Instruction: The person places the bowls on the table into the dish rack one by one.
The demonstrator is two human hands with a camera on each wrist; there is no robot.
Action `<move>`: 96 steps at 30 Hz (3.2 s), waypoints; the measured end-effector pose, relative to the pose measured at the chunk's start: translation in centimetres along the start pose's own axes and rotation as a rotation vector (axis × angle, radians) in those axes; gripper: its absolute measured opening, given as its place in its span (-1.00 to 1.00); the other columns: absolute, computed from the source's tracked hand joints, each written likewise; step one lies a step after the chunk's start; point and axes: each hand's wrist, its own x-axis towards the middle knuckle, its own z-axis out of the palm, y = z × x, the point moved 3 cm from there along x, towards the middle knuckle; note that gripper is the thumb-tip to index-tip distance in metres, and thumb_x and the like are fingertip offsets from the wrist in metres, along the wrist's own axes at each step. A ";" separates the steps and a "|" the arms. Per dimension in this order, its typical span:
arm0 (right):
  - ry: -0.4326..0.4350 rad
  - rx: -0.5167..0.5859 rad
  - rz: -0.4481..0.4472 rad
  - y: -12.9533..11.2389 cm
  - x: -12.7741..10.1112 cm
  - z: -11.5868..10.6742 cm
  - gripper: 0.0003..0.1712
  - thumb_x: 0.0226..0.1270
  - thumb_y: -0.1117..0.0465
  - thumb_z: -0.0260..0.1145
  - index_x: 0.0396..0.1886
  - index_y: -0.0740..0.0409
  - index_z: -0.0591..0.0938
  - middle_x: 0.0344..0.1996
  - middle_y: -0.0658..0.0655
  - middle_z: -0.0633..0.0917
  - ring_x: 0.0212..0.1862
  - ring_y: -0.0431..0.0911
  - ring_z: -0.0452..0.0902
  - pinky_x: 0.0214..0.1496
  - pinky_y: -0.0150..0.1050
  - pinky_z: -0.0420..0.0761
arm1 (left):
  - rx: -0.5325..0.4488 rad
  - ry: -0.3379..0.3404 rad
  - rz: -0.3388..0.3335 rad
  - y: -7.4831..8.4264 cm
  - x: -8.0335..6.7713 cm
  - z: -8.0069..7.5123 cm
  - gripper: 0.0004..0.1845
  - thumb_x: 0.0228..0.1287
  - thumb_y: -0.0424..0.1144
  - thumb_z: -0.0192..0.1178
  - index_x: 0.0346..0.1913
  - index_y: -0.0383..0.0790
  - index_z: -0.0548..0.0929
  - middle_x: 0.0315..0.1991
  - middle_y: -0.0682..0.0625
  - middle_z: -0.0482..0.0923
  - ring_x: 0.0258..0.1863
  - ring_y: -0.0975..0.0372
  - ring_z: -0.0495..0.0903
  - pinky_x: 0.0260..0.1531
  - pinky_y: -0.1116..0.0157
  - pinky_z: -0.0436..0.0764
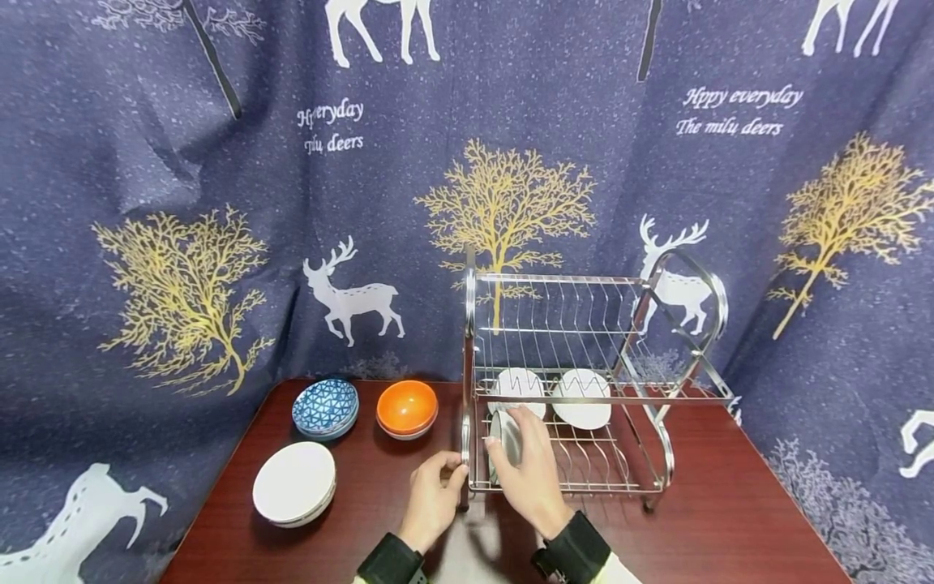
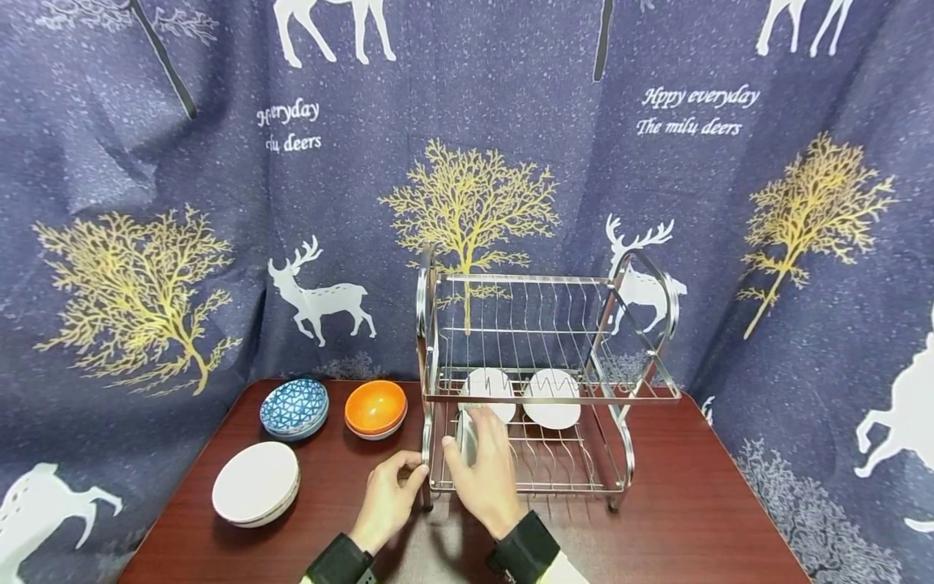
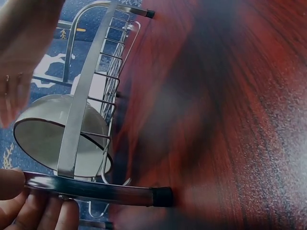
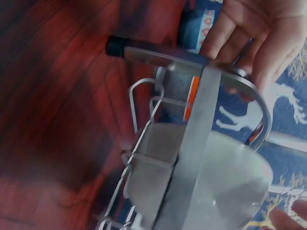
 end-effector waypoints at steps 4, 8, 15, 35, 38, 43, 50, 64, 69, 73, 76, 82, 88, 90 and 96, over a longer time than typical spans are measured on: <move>0.007 0.021 -0.099 -1.2 0.1 0.6 -0.46 0.19 0.18 0.35 0.16 0.23 0.49 0.17 0.21 0.50 0.23 0.05 0.37 0.24 -0.01 0.34 | -0.002 -0.001 0.014 -0.1 -0.1 0.0 -0.91 0.17 -0.46 0.28 -0.27 -0.30 0.63 -0.37 -0.01 0.60 -0.41 0.25 0.65 -0.42 0.40 0.62; -0.037 0.054 -0.112 -1.8 -0.1 1.3 -0.52 0.20 0.21 0.34 0.13 0.21 0.52 0.15 0.15 0.50 0.20 0.00 0.40 0.22 -0.07 0.38 | -0.001 -0.007 0.037 0.0 -0.3 -0.1 -0.89 0.15 -0.48 0.29 -0.27 -0.29 0.62 -0.38 -0.02 0.60 -0.43 0.25 0.65 -0.43 0.40 0.63; -0.088 0.052 -0.063 -2.2 -0.6 2.4 -0.50 0.18 0.25 0.35 0.14 0.19 0.50 0.14 0.18 0.52 0.19 0.01 0.43 0.18 -0.04 0.44 | 0.053 -0.016 0.042 0.1 -0.4 -0.4 -0.88 0.14 -0.48 0.29 -0.28 -0.24 0.63 -0.35 0.00 0.61 -0.37 0.24 0.65 -0.33 0.38 0.64; -0.198 0.265 0.266 -2.5 -1.4 5.0 -0.47 0.38 0.32 0.16 0.29 0.37 0.30 -0.02 0.30 0.55 -0.02 0.04 0.54 -0.07 -0.17 0.59 | 0.171 -0.025 0.070 0.1 -1.1 -3.3 -0.87 0.12 -0.45 0.32 -0.28 -0.24 0.63 -0.34 0.02 0.61 -0.41 0.27 0.62 -0.39 0.38 0.62; -0.201 0.307 0.306 -2.4 -1.5 5.3 -0.51 0.41 0.33 0.12 0.29 0.33 0.31 -0.11 0.23 0.60 -0.11 -0.03 0.58 -0.21 -0.28 0.59 | 0.214 -0.020 0.048 0.0 -1.2 -4.1 -0.87 0.12 -0.42 0.33 -0.27 -0.21 0.64 -0.34 0.02 0.61 -0.41 0.30 0.62 -0.39 0.40 0.62; -0.204 0.463 0.362 -2.7 -1.4 5.5 -0.54 0.42 0.43 0.05 0.29 0.33 0.29 -0.20 0.26 0.62 -0.17 0.04 0.63 -0.21 -0.24 0.63 | 0.270 -0.004 0.006 0.2 -1.0 -6.6 -0.86 0.12 -0.38 0.34 -0.24 -0.19 0.66 -0.30 0.02 0.63 -0.40 0.32 0.62 -0.37 0.41 0.61; -0.185 0.643 0.418 -2.3 -1.8 6.2 -0.51 0.43 0.45 0.02 0.32 0.34 0.23 -0.25 0.35 0.62 -0.21 0.15 0.64 -0.15 -0.17 0.64 | 0.374 0.037 -0.019 0.5 0.2 -11.4 -0.84 0.12 -0.39 0.35 -0.21 -0.24 0.67 -0.31 -0.02 0.62 -0.38 0.26 0.63 -0.35 0.35 0.62; -0.182 0.646 0.476 -1.7 -2.0 6.2 -0.49 0.40 0.45 0.05 0.32 0.31 0.24 -0.37 0.26 0.65 -0.24 0.17 0.63 -0.16 -0.18 0.64 | 0.579 0.168 0.102 -1.1 0.6 -18.4 -0.81 0.06 -0.37 0.36 -0.22 -0.30 0.69 -0.28 -0.15 0.65 -0.32 -0.01 0.63 -0.30 0.04 0.56; -0.195 0.635 0.498 -1.9 -2.0 6.1 -0.48 0.39 0.44 0.08 0.31 0.34 0.24 -0.35 0.27 0.67 -0.30 -0.02 0.64 -0.15 -0.16 0.63 | 0.666 0.174 0.067 -2.4 0.6 -20.1 -0.70 0.01 -0.36 0.36 -0.14 -0.38 0.67 -0.21 -0.27 0.59 -0.18 -0.15 0.54 -0.25 -0.10 0.46; -0.201 0.629 0.482 -3.0 -1.7 5.4 -0.59 0.38 0.51 0.03 0.19 0.50 0.27 -0.35 0.34 0.66 -0.36 -0.14 0.61 -0.16 -0.11 0.63 | 0.720 0.194 0.062 -3.5 0.4 -21.3 -0.65 -0.03 -0.38 0.35 -0.13 -0.47 0.63 -0.17 -0.38 0.54 -0.14 -0.23 0.49 -0.23 -0.15 0.43; -0.205 0.619 0.472 -3.9 -1.4 4.7 -0.66 0.36 0.55 -0.01 0.11 0.57 0.30 -0.36 0.39 0.65 -0.36 -0.10 0.61 -0.15 -0.07 0.63 | 0.757 0.202 0.018 -4.2 0.3 -22.2 -0.60 -0.03 -0.37 0.35 -0.09 -0.52 0.60 -0.15 -0.44 0.50 -0.15 -0.29 0.47 -0.23 -0.19 0.41; -0.206 0.577 0.480 -4.6 -1.3 4.1 -0.74 0.36 0.51 0.00 0.02 0.52 0.35 -0.33 0.38 0.66 -0.29 0.21 0.63 -0.16 -0.04 0.62 | 0.794 0.122 -0.215 -5.8 0.0 -23.6 -0.55 0.08 -0.28 0.29 -0.02 -0.55 0.54 -0.11 -0.51 0.45 -0.15 -0.41 0.45 -0.25 -0.26 0.42; -0.200 0.561 0.484 -4.5 -1.4 4.1 -0.79 0.35 0.49 0.03 -0.04 0.47 0.39 -0.33 0.36 0.67 -0.27 0.26 0.62 -0.17 -0.04 0.62 | 0.793 0.014 -0.327 -7.1 0.0 -24.5 -0.64 0.16 -0.22 0.22 -0.09 -0.46 0.58 -0.18 -0.51 0.52 -0.23 -0.43 0.48 -0.38 -0.23 0.45; -0.197 0.554 0.482 -4.5 -1.4 4.2 -0.81 0.36 0.49 0.03 -0.06 0.44 0.40 -0.34 0.36 0.67 -0.28 0.26 0.62 -0.18 -0.06 0.62 | 0.794 0.000 -0.344 -7.4 -0.1 -24.6 -0.67 0.18 -0.23 0.19 -0.10 -0.44 0.60 -0.19 -0.50 0.54 -0.24 -0.42 0.49 -0.39 -0.22 0.45; -0.196 0.563 0.485 -4.6 -1.5 4.2 -0.83 0.37 0.49 0.01 -0.07 0.39 0.41 -0.34 0.36 0.67 -0.28 0.24 0.61 -0.17 -0.04 0.61 | 0.790 0.016 -0.350 -7.9 -0.2 -24.8 -0.74 0.21 -0.28 0.13 -0.13 -0.40 0.63 -0.23 -0.48 0.56 -0.27 -0.41 0.51 -0.40 -0.22 0.45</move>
